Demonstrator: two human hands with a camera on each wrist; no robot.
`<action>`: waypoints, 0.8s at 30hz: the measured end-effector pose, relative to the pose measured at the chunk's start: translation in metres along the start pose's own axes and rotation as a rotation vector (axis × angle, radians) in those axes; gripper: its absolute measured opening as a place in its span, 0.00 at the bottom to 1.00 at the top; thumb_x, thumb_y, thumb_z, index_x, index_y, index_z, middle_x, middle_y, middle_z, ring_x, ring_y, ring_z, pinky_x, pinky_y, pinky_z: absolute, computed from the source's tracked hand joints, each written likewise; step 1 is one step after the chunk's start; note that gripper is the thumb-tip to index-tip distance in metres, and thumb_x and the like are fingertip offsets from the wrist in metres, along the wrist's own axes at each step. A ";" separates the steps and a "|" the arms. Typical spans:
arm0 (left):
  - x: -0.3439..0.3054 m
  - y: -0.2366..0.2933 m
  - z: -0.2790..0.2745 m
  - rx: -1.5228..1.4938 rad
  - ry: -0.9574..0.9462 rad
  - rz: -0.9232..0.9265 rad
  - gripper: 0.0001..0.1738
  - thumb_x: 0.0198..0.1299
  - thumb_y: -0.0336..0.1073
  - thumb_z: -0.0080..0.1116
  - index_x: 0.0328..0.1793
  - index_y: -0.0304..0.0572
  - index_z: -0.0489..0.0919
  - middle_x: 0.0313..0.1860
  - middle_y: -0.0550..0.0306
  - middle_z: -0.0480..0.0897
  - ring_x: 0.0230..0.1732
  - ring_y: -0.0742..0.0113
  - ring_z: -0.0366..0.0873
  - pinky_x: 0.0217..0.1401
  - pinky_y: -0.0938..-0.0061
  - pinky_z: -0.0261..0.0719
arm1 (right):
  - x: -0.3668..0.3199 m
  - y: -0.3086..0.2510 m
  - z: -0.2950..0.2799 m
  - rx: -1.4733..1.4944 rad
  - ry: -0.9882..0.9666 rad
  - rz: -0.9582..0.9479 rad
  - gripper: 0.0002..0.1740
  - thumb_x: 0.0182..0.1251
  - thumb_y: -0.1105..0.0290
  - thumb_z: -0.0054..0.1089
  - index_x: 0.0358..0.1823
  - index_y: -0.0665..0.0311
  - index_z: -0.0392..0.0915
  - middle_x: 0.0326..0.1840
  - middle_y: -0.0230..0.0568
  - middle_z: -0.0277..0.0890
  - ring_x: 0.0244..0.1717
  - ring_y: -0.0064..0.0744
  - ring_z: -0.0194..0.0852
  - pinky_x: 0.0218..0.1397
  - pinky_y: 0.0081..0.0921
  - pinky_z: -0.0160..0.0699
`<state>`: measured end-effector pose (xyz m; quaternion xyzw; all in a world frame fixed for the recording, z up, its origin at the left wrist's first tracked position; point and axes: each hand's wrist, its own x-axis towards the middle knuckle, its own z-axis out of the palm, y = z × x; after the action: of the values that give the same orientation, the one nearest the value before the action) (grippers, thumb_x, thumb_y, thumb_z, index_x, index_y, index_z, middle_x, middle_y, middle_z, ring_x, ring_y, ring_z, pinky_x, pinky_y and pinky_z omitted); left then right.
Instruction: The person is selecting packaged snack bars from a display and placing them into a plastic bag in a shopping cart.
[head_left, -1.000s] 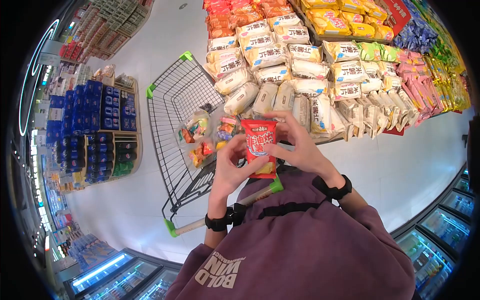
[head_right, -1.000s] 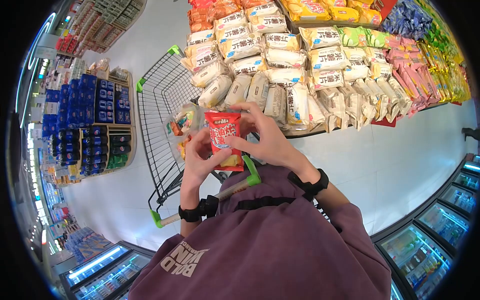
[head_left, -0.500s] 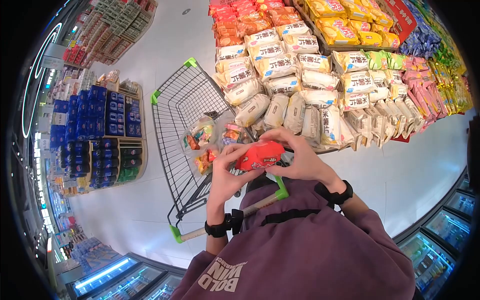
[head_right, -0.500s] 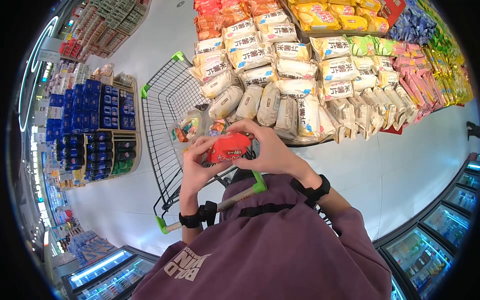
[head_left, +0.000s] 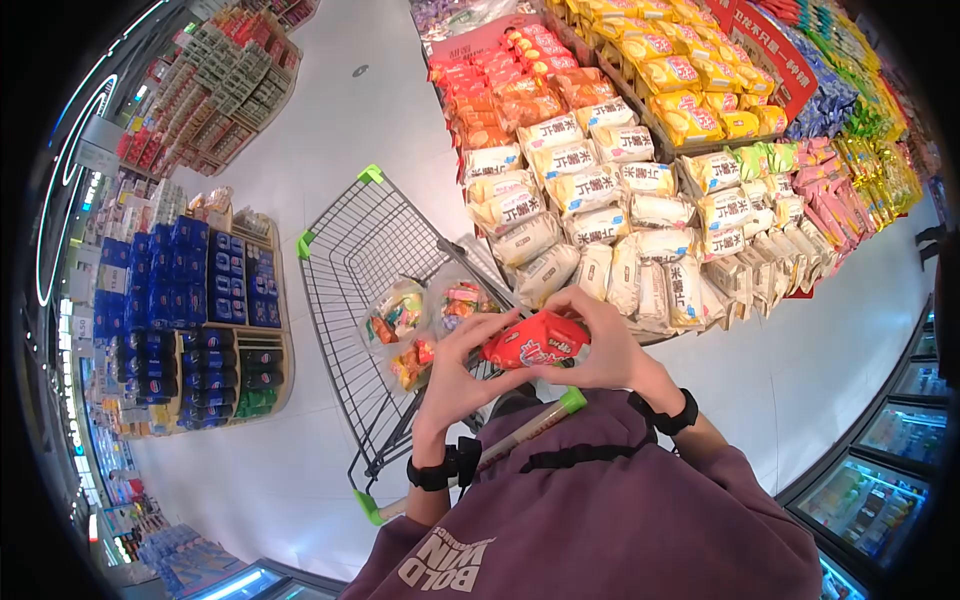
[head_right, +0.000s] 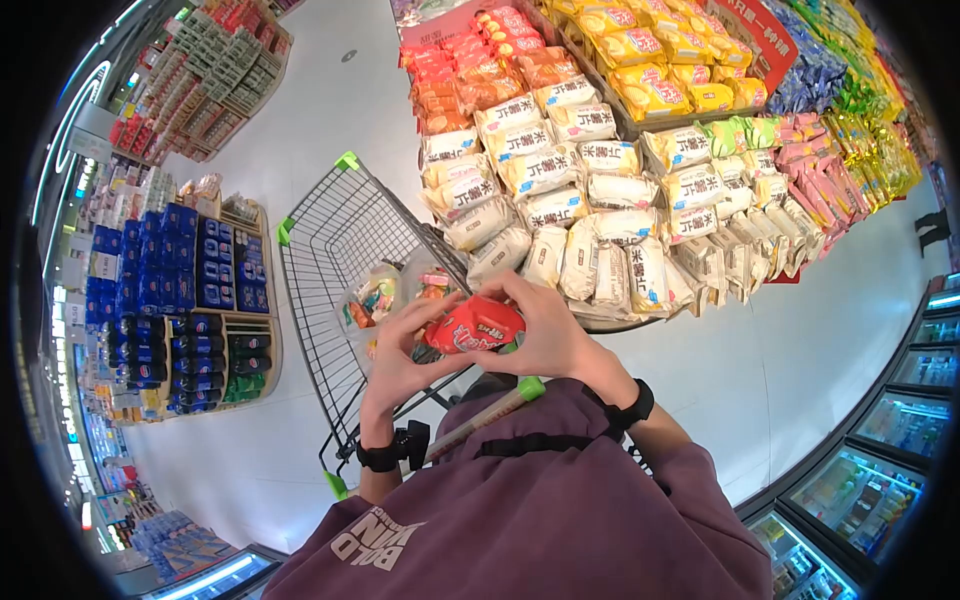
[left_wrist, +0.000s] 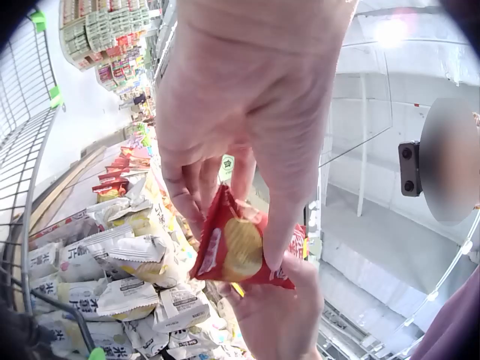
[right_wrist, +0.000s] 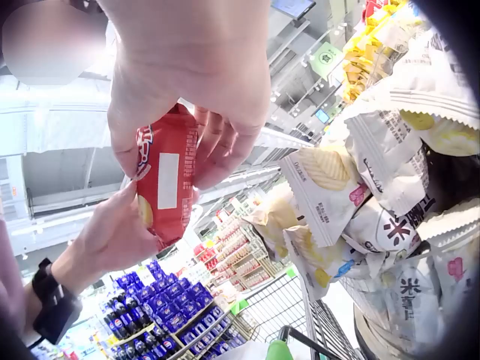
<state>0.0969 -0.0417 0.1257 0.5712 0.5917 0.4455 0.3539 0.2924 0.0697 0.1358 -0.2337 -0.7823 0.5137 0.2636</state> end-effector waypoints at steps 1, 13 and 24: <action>-0.001 -0.002 -0.001 -0.007 0.030 -0.053 0.38 0.45 0.35 0.79 0.66 0.40 0.78 0.55 0.55 0.81 0.51 0.67 0.80 0.56 0.74 0.78 | 0.004 -0.003 0.000 0.016 0.028 0.044 0.32 0.46 0.64 0.81 0.51 0.66 0.73 0.45 0.43 0.78 0.45 0.37 0.83 0.52 0.29 0.80; -0.065 -0.082 0.030 0.417 -0.501 -0.036 0.32 0.65 0.53 0.61 0.60 0.30 0.70 0.42 0.35 0.81 0.46 0.38 0.81 0.48 0.54 0.78 | 0.051 -0.009 0.026 0.392 0.446 0.064 0.31 0.59 0.72 0.74 0.60 0.65 0.66 0.50 0.37 0.75 0.49 0.19 0.75 0.53 0.22 0.78; -0.042 -0.144 0.002 0.589 -0.718 0.198 0.29 0.45 0.25 0.63 0.53 0.18 0.66 0.26 0.35 0.81 0.31 0.38 0.83 0.34 0.53 0.81 | 0.071 -0.009 0.075 0.470 0.527 0.100 0.27 0.59 0.72 0.73 0.55 0.65 0.67 0.49 0.37 0.74 0.49 0.20 0.75 0.54 0.23 0.76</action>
<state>0.0507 -0.0763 -0.0124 0.8187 0.4758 0.0648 0.3148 0.1893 0.0599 0.1313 -0.3291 -0.5353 0.6140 0.4776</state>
